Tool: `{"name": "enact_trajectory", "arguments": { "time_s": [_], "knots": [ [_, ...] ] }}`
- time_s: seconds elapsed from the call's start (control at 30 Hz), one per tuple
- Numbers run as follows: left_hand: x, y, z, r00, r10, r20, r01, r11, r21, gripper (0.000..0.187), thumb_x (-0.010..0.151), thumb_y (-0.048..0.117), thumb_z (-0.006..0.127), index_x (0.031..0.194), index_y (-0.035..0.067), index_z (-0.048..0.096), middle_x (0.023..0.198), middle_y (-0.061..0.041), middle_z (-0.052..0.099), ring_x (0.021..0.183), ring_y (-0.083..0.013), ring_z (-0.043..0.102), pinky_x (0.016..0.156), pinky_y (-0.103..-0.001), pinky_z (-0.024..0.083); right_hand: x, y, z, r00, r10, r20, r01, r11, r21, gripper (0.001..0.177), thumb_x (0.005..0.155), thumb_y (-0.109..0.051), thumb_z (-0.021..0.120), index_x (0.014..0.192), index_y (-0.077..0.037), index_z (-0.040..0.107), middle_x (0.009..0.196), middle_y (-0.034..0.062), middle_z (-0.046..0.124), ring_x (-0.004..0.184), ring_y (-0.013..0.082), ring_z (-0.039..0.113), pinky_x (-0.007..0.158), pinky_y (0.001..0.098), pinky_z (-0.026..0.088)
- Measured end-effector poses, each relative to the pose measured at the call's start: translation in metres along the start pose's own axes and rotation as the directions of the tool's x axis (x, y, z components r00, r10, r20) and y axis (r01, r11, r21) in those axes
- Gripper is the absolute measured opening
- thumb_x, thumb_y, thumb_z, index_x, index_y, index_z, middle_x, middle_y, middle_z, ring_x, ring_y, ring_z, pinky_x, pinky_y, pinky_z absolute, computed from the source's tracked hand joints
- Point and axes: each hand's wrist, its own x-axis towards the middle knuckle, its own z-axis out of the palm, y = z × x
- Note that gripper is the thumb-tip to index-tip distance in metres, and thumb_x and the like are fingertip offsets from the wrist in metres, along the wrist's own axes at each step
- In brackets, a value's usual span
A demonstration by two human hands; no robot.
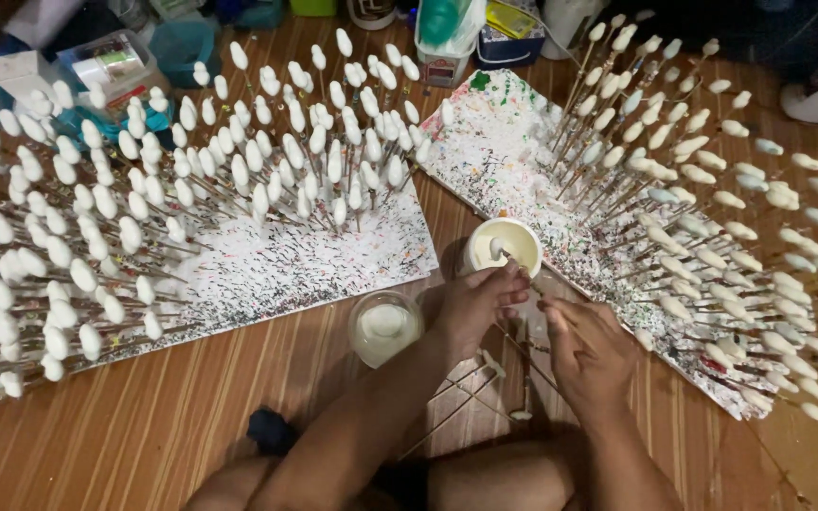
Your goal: Dip silk cocoons on sticks into white paint and arrange them on a foam board
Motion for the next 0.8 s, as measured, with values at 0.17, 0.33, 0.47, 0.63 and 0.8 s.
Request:
{"name": "enact_trajectory", "arguments": {
  "time_s": [0.17, 0.33, 0.47, 0.63, 0.8],
  "knots": [
    [-0.002, 0.009, 0.000, 0.999, -0.037, -0.013, 0.038, 0.997, 0.072, 0.031, 0.096, 0.023, 0.070, 0.117, 0.000, 0.072, 0.097, -0.012, 0.073, 0.076, -0.0143, 0.066, 0.055, -0.024, 0.052, 0.019, -0.025, -0.049, 0.712, 0.358, 0.604, -0.497, 0.865, 0.074, 0.079, 0.060, -0.050, 0.072, 0.132, -0.019, 0.063, 0.121, 0.0039, 0.065, 0.100, 0.0188, 0.055, 0.083, 0.0422, 0.038],
    [-0.009, 0.011, 0.004, 0.996, 0.029, -0.079, -0.005, 0.959, 0.285, 0.026, 0.093, 0.018, 0.072, 0.113, 0.001, 0.074, 0.097, -0.011, 0.078, 0.069, -0.0091, 0.067, 0.048, -0.020, 0.051, 0.019, -0.008, -0.047, 0.489, 0.173, 0.855, -0.678, 0.691, 0.248, 0.102, 0.068, -0.064, 0.075, 0.151, -0.012, 0.046, 0.157, 0.0125, 0.053, 0.135, 0.0328, 0.059, 0.109, 0.0571, 0.050],
    [-0.008, -0.005, 0.003, 0.986, 0.162, -0.038, -0.139, 0.927, 0.349, 0.026, 0.094, 0.018, 0.072, 0.113, 0.000, 0.075, 0.087, -0.012, 0.076, 0.063, -0.0094, 0.068, 0.046, -0.017, 0.049, 0.023, -0.031, -0.011, 0.582, 0.566, 0.584, -0.675, 0.737, -0.041, 0.044, 0.093, -0.014, 0.066, 0.135, -0.013, 0.055, 0.111, 0.0147, 0.077, 0.098, 0.0353, 0.075, 0.085, 0.0514, 0.060],
    [-0.008, -0.005, -0.002, 0.962, 0.272, 0.010, -0.251, 0.871, 0.421, 0.022, 0.097, 0.025, 0.074, 0.105, 0.006, 0.079, 0.077, -0.012, 0.076, 0.065, -0.0128, 0.073, 0.045, -0.018, 0.047, 0.009, -0.022, 0.021, 0.773, 0.514, 0.371, -0.530, 0.845, -0.067, 0.050, 0.099, -0.013, 0.061, 0.148, -0.024, 0.054, 0.088, 0.0124, 0.079, 0.087, 0.0380, 0.075, 0.078, 0.0503, 0.058],
    [-0.003, 0.023, -0.021, 0.988, 0.136, 0.070, -0.117, 0.376, 0.919, 0.026, 0.098, 0.044, 0.059, 0.095, 0.025, 0.076, 0.065, 0.007, 0.074, 0.072, -0.0142, 0.076, 0.068, -0.031, 0.052, 0.008, -0.018, 0.027, 0.947, 0.288, 0.145, -0.290, 0.957, -0.006, 0.037, 0.099, -0.006, 0.065, 0.132, -0.020, 0.074, 0.074, 0.0162, 0.074, 0.073, 0.0343, 0.074, 0.065, 0.0437, 0.057]
  ]
}}
